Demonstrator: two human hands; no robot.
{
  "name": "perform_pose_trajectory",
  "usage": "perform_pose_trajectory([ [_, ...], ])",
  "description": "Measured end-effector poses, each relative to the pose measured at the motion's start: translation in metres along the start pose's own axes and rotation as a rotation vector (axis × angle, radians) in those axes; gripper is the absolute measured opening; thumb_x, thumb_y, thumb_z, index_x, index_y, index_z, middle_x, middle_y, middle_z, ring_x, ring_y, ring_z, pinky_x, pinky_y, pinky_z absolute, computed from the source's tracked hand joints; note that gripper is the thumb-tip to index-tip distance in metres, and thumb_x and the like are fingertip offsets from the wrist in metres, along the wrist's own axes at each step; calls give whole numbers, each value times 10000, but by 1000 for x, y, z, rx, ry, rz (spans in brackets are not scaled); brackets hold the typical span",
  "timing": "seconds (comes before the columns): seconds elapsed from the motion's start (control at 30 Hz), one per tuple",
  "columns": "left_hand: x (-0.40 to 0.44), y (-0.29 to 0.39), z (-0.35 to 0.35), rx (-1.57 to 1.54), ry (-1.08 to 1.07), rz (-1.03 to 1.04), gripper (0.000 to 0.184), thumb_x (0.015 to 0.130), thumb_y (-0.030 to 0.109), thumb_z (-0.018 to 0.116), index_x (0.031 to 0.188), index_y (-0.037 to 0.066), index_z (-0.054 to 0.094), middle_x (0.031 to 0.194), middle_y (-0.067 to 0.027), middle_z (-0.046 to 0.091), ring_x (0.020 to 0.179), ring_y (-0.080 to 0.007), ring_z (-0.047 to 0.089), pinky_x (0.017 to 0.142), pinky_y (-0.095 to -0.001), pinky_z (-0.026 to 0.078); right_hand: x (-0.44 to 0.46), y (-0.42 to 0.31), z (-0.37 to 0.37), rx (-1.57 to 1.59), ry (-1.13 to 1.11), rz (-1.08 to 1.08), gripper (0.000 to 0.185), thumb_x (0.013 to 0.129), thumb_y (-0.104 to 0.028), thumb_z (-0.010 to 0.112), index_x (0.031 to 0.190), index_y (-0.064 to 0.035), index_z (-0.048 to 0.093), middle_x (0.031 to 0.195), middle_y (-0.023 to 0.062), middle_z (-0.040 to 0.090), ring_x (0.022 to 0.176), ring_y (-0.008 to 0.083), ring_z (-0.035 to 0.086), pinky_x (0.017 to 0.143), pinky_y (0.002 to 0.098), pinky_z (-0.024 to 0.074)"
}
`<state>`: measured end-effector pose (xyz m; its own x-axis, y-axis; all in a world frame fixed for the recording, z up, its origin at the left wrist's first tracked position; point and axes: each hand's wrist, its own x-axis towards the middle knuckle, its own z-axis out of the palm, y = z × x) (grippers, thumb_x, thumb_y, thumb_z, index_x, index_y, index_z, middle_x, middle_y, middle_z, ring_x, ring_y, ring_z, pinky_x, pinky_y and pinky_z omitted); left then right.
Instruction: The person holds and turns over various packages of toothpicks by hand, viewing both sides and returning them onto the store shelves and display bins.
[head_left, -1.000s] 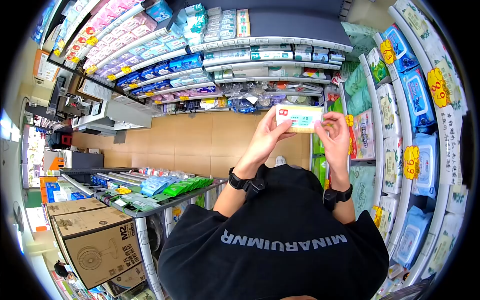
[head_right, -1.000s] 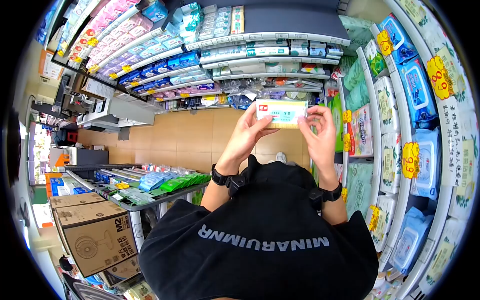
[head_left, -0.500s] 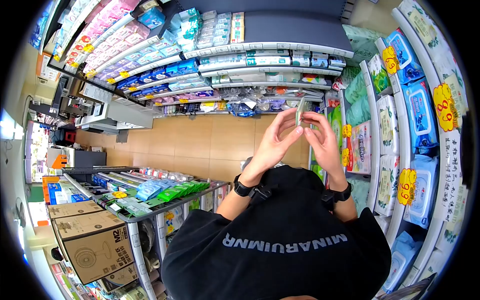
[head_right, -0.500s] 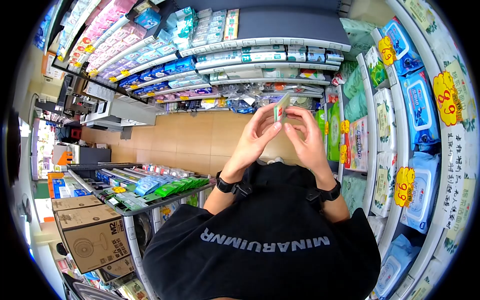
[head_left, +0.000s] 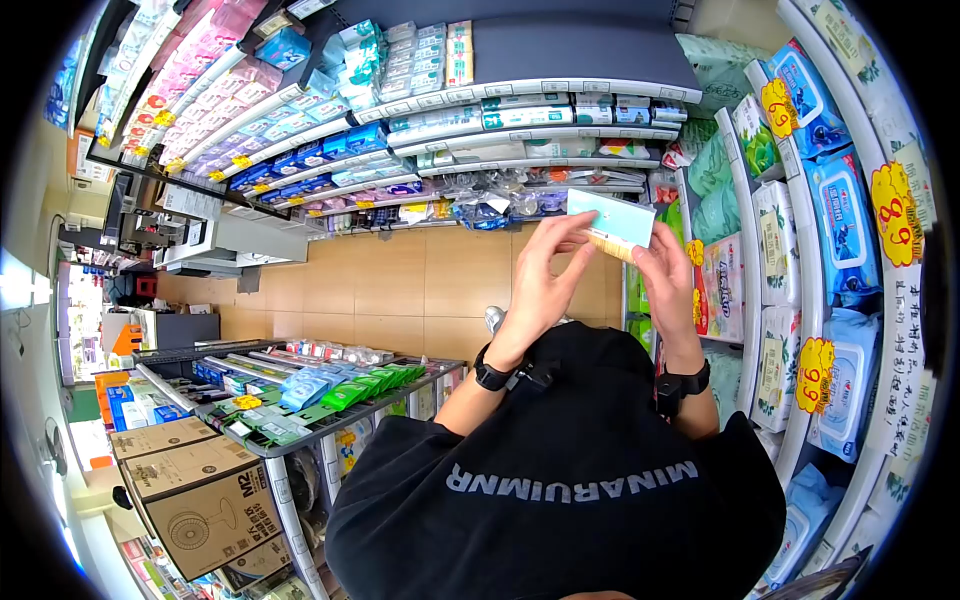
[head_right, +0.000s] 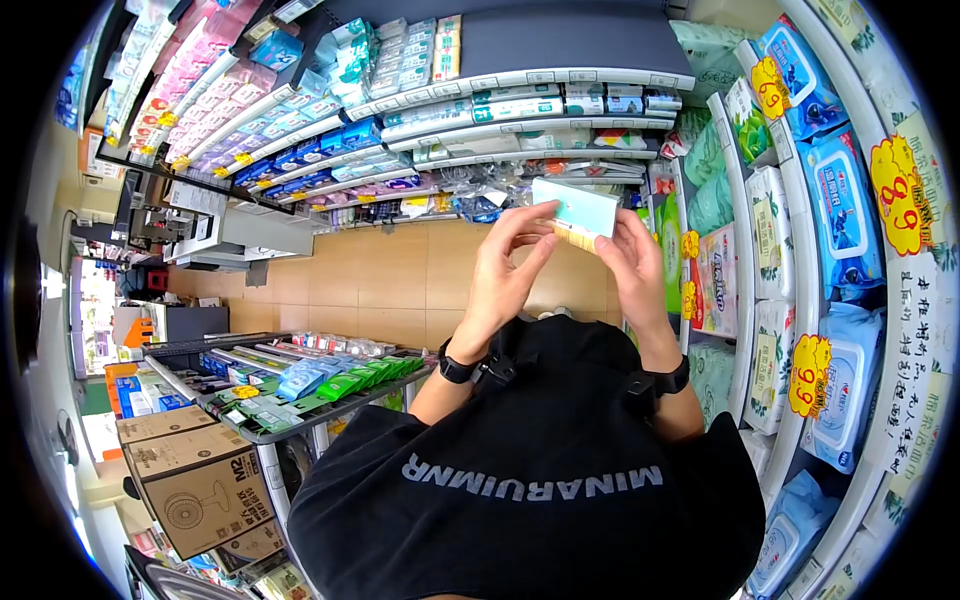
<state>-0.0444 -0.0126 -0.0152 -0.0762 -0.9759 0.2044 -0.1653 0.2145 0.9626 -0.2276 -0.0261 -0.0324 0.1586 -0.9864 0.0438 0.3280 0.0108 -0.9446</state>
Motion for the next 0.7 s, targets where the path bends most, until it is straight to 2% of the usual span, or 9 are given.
perform_pose_trajectory([
  [0.07, 2, -9, 2, -34, 129, -30, 431, 858, -36, 670, 1275, 59, 619, 1090, -78, 633, 951, -158, 643, 851, -296, 519, -1, 0, -4, 24, 36, 8, 388, 967, -58, 563, 1325, 44, 452, 1210, 150, 622, 1131, 163, 591, 987, 296, 454],
  [0.13, 3, -9, 2, 6, 161, -32, 433, 843, -41, 680, 1261, 53, 618, 1071, -69, 635, 926, -145, 635, 833, -292, 517, -1, 0, -7, 49, 69, 15, 397, 970, -50, 554, 1342, 40, 445, 1197, 153, 634, 1113, 160, 601, 976, 294, 462],
  [0.23, 4, -4, -1, 107, 226, -8, 458, 812, -27, 715, 1250, 59, 613, 1057, -60, 630, 869, -124, 613, 794, -280, 508, -1, 1, -13, 44, 113, 34, 469, 975, -40, 533, 1412, 44, 385, 1197, 169, 614, 1123, 211, 604, 980, 350, 483],
  [0.3, 5, 2, -3, 194, 230, -17, 469, 809, -7, 756, 1252, 50, 613, 1106, -54, 634, 903, -100, 607, 794, -250, 498, 1, 0, -14, 73, 124, 0, 422, 985, -56, 533, 1382, 32, 417, 1169, 165, 647, 1059, 169, 634, 933, 301, 501],
  [0.43, 8, 3, -6, 141, 219, 4, 498, 806, 3, 768, 1273, 54, 603, 1182, -57, 632, 944, -105, 610, 801, -255, 502, 1, -1, -18, 114, 141, 5, 430, 991, -59, 523, 1393, 31, 402, 1159, 165, 648, 1049, 180, 643, 921, 314, 515],
  [0.5, 8, 4, -9, -24, 150, -24, 533, 813, -1, 763, 1312, 45, 582, 1275, -75, 619, 978, -107, 616, 811, -255, 505, 0, -3, -18, 154, 165, -4, 436, 991, -49, 512, 1402, 32, 390, 1156, 164, 646, 1053, 187, 643, 920, 324, 519],
  [0.6, 10, 3, -14, -118, 57, -37, 565, 821, -5, 756, 1351, 31, 563, 1326, -93, 603, 991, -108, 623, 823, -252, 505, 1, -6, -19, 187, 168, -13, 439, 990, -43, 505, 1405, 34, 384, 1159, 165, 643, 1063, 191, 640, 923, 327, 519],
  [0.7, 11, 4, -15, -50, 24, -11, 576, 826, -14, 747, 1367, 23, 557, 1294, -98, 621, 968, -110, 627, 824, -251, 505, 0, -8, -21, 177, 148, -5, 437, 990, -41, 504, 1404, 37, 385, 1161, 166, 641, 1068, 193, 638, 932, 330, 515],
])
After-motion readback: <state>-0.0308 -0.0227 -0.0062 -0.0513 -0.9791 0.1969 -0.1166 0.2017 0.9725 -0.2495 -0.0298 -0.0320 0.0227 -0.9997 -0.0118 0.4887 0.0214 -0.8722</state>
